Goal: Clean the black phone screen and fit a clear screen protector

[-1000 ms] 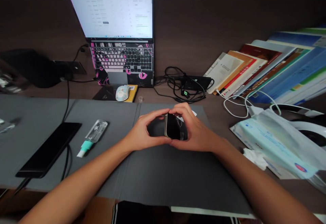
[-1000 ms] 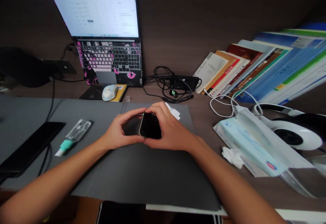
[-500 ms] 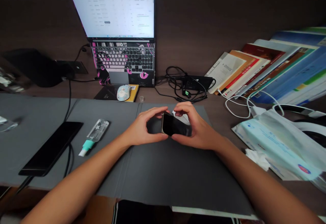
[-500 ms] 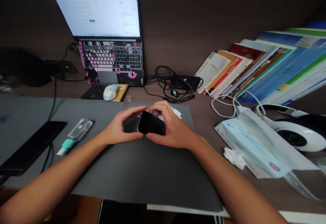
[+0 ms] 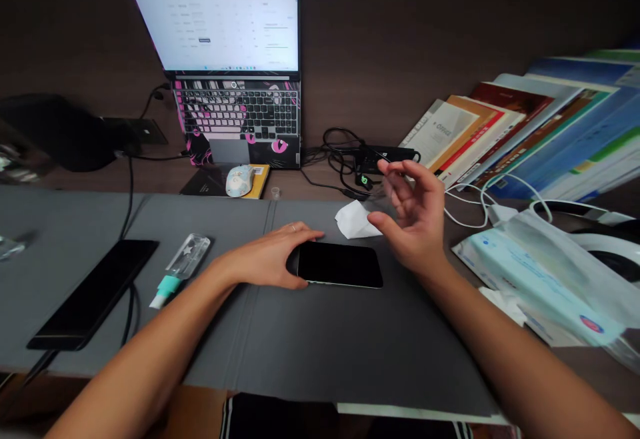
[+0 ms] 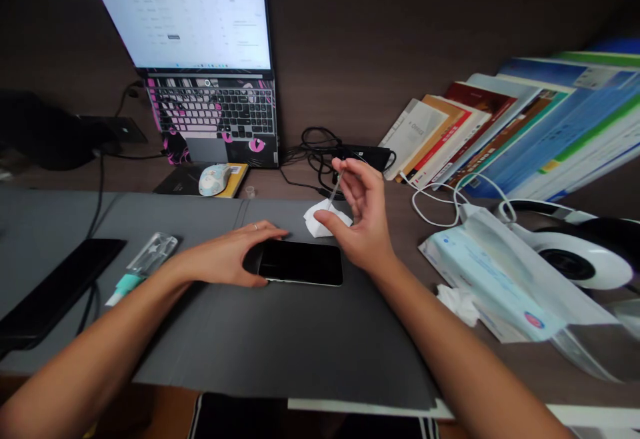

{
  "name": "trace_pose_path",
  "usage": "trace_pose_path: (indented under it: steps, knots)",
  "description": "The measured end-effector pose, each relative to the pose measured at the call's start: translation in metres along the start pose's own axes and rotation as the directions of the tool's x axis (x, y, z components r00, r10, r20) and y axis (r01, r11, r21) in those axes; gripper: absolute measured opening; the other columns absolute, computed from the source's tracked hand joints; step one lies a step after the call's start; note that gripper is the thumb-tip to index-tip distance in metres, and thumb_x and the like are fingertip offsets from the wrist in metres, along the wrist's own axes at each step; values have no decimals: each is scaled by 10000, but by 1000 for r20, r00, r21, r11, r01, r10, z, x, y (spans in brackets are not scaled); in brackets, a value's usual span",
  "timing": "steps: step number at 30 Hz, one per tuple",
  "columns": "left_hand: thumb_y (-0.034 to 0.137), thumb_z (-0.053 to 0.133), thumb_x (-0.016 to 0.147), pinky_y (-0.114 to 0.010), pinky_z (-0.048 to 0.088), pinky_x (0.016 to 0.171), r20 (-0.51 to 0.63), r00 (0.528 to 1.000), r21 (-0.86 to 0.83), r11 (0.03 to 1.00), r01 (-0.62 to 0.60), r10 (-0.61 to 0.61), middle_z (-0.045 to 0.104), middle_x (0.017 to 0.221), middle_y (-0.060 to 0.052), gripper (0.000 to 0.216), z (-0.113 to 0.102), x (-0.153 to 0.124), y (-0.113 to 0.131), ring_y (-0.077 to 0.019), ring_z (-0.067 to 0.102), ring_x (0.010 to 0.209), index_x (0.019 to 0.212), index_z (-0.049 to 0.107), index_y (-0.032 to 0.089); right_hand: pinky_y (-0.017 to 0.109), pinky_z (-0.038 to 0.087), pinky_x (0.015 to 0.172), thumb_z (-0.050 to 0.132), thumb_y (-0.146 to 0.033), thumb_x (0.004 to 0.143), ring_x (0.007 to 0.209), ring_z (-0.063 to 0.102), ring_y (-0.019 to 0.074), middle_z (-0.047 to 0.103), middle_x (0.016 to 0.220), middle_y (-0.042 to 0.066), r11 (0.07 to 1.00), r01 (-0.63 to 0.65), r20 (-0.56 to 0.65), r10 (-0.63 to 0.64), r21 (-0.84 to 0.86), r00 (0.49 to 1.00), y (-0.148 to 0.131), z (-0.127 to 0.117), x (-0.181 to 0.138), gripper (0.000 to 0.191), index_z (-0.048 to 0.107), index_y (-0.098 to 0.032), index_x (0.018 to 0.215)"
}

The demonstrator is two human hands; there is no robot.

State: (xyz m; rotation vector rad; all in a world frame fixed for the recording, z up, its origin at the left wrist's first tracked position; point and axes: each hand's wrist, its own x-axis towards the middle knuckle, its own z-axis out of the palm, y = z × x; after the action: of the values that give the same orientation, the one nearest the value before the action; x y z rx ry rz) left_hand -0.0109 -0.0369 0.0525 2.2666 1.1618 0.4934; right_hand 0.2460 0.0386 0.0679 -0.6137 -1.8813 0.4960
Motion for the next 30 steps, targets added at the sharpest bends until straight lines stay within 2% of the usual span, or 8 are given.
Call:
trace_pose_path:
  steps: [4,9,13,16,19,23,26,30]
  knots:
    - [330,754,726,-482,490,1004,16,999,-3,1000,-29,29,560,1286,-104,792,3,0,5,-315,569,1180,1462,473,239,544,396,1174,542,-633,941,1477,376,280,331,1463,103,999,-19,-9,20,28,1000,1,14,-1,677,151,-418,1450]
    - [272,739,729,-482,477,1023,63,998,4,1000,-27,27,552,1285,-110,703,4,-2,15,-312,549,1200,1387,496,219,517,381,1183,576,-623,923,1482,375,260,355,1445,91,976,-131,143,106,176,984,21,24,-2,674,164,-419,1414]
    - [268,741,739,-470,481,1021,75,997,-8,1000,-20,20,540,1293,-107,692,5,-2,15,-306,543,1206,1382,488,235,499,314,1220,680,-591,873,1486,362,247,393,1486,76,965,-187,285,130,183,950,50,1,3,746,232,-399,1438]
    - [278,748,739,-460,480,1028,83,996,-29,999,-22,24,534,1303,-103,705,6,-1,12,-304,533,1222,1392,485,239,510,245,1245,743,-501,853,1489,358,252,435,1500,92,960,-213,339,142,184,930,73,-20,7,765,308,-355,1465]
    - [270,746,732,-468,470,1036,77,996,-35,999,-38,40,537,1296,-98,688,7,-1,9,-309,525,1224,1374,499,237,533,229,1246,769,-492,825,1487,364,272,450,1527,117,949,-268,376,190,167,907,87,-28,6,853,307,-309,1519]
    - [248,734,733,-470,454,1045,88,995,-22,999,-46,47,533,1278,-94,668,8,0,9,-307,511,1214,1358,499,232,549,258,1230,742,-502,836,1467,394,310,478,1540,138,964,-264,466,234,0,853,86,-23,1,876,317,-256,1562]
    - [256,741,735,-470,446,1051,108,993,-10,999,-36,37,523,1266,-98,676,8,0,8,-306,498,1211,1364,495,218,549,303,1207,696,-511,862,1430,438,332,485,1537,144,962,-189,496,263,-196,828,78,-22,-1,848,324,-235,1573]
    - [265,747,737,-466,455,1039,111,993,3,999,-34,33,517,1255,-95,681,8,1,8,-294,504,1186,1369,495,220,579,353,1156,724,-608,792,1401,426,397,445,1533,194,895,-73,532,326,-441,782,71,-30,3,1015,271,-190,1598]
